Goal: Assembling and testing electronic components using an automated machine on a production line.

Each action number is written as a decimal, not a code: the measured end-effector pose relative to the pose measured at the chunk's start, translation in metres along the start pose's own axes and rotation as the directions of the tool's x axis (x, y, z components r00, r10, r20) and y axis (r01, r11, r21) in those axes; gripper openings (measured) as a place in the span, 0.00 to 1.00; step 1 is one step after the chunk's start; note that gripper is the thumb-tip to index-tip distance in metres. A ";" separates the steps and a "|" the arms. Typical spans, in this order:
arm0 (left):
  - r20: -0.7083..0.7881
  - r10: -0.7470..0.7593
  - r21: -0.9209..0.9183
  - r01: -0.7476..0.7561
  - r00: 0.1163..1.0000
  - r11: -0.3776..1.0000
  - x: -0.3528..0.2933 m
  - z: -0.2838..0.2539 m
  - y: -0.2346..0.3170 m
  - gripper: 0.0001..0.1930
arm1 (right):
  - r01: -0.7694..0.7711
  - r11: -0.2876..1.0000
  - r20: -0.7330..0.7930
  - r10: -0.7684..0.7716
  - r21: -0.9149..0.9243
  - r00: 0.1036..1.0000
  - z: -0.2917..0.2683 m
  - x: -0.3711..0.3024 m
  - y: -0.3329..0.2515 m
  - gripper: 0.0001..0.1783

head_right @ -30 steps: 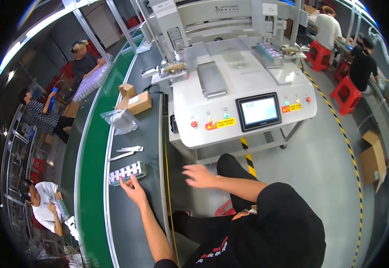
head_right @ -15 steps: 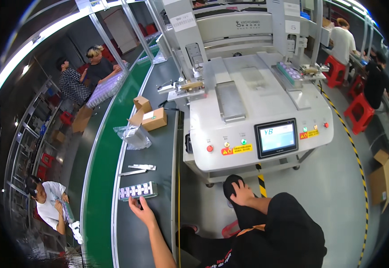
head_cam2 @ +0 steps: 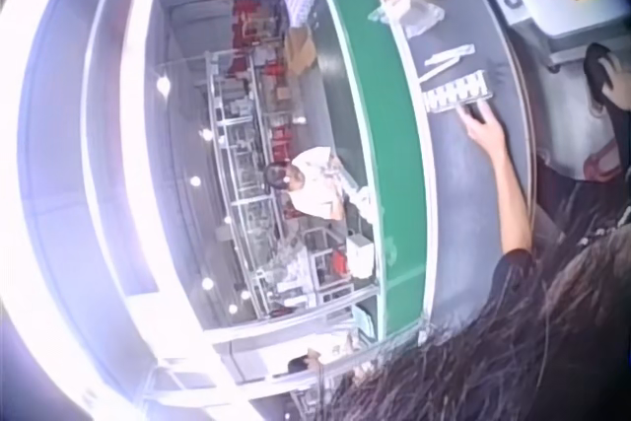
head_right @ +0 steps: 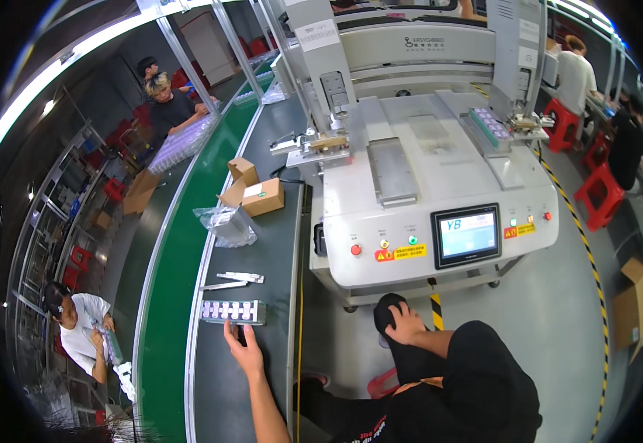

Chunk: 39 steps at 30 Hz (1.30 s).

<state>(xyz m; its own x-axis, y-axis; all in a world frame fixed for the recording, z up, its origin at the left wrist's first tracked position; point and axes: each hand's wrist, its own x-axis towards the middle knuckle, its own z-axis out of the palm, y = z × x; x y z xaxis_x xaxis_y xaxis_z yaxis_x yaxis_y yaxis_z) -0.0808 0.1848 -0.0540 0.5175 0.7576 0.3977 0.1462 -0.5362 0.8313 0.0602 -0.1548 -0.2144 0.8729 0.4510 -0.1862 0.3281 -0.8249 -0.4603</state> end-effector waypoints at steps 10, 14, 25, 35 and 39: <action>-0.032 0.028 -0.002 -0.028 0.999 1.000 -0.145 0.141 0.126 0.27 | 0.029 1.000 0.014 -0.029 -0.003 0.999 -0.107 -0.045 0.208 0.36; -0.026 0.010 -0.018 -0.010 1.000 1.000 -0.144 0.147 0.139 0.27 | 0.048 0.999 0.016 -0.048 0.008 0.999 -0.109 -0.042 0.209 0.36; -0.057 0.043 0.060 -0.040 0.997 0.997 -0.148 0.153 0.137 0.28 | 0.014 1.000 0.007 -0.014 -0.004 1.000 -0.114 -0.038 0.224 0.37; -0.062 0.034 0.101 -0.028 0.997 0.995 -0.147 0.158 0.141 0.29 | 0.022 1.000 -0.003 -0.022 -0.015 1.000 -0.119 -0.034 0.223 0.36; -0.065 0.009 0.044 -0.006 0.998 0.999 -0.147 0.160 0.142 0.29 | 0.024 0.999 -0.017 -0.024 -0.023 1.000 -0.117 -0.033 0.225 0.36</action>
<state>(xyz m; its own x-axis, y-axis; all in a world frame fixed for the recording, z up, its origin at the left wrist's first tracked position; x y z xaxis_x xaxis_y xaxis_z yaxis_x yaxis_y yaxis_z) -0.0011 -0.0623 -0.0564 0.4629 0.7754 0.4296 0.1801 -0.5568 0.8109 0.1481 -0.3955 -0.2104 0.8707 0.4650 -0.1601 0.3572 -0.8217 -0.4440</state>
